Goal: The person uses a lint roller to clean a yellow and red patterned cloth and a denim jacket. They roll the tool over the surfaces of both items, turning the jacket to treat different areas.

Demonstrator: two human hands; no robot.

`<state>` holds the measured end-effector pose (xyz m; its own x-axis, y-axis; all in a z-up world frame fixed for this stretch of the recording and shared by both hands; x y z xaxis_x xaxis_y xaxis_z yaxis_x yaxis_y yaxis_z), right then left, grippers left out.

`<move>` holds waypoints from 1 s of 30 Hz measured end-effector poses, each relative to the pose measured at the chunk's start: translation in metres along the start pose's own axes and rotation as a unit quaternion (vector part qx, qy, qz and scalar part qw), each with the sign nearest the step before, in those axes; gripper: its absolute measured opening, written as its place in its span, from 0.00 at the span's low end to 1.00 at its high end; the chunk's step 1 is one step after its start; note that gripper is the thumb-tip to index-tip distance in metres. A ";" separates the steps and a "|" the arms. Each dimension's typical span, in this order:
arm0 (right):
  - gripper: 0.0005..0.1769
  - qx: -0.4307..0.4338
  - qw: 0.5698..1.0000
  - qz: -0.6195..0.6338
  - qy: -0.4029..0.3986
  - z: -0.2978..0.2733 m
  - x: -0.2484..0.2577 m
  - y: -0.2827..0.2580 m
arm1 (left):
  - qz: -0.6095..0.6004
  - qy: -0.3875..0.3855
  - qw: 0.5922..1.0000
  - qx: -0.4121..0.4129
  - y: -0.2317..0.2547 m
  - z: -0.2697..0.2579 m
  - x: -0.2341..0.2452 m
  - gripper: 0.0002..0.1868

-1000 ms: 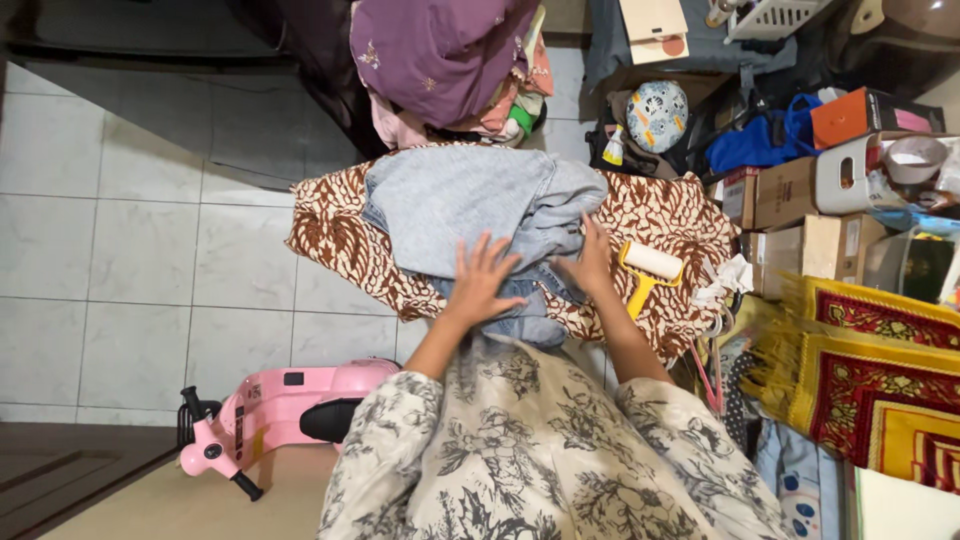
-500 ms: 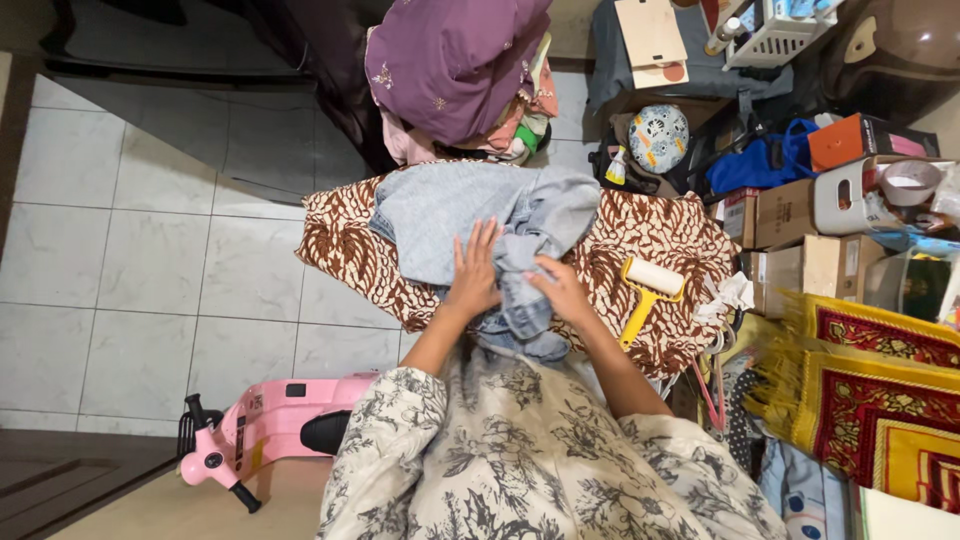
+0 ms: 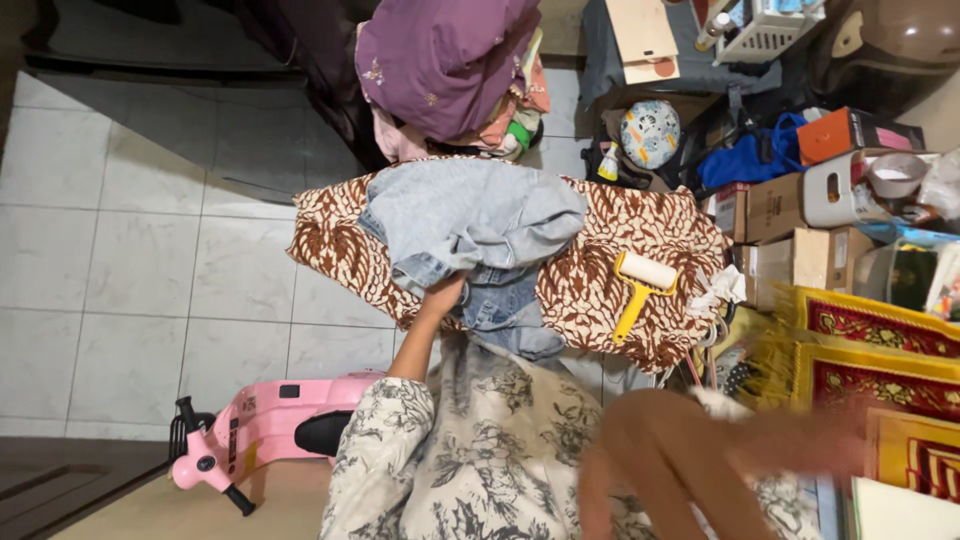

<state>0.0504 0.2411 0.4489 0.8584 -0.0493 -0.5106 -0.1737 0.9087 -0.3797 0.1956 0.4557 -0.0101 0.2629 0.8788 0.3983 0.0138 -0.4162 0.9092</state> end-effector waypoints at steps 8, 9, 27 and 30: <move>0.40 0.025 0.995 0.031 -0.092 0.072 0.004 0.017 | 0.064 -0.038 0.996 -0.051 0.013 0.000 0.002 0.26; 0.40 0.025 0.994 0.037 -0.097 0.078 0.008 0.021 | 0.042 -0.035 0.998 -0.040 0.012 -0.001 0.002 0.26; 0.44 0.011 0.992 0.113 0.049 0.107 0.043 0.035 | -0.123 -0.024 0.992 0.016 -0.004 -0.003 -0.005 0.30; 0.45 -0.010 0.967 0.190 0.168 0.073 0.085 0.039 | -0.030 -0.071 0.994 0.075 -0.006 0.005 -0.013 0.28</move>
<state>0.1516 0.3032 0.4474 0.5253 0.1518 -0.8373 -0.4585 0.8794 -0.1283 0.1970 0.4460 -0.0211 0.3908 0.8655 0.3134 0.1735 -0.4036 0.8983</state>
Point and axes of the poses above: each hand's wrist, its own z-axis towards the middle knuckle, its own x-axis out of the back of the hand, y = z × x, the point moved 5 cm from there along z, towards the middle knuckle, and after that the axes turned 10 degrees about -y, right-handed, at the moved point
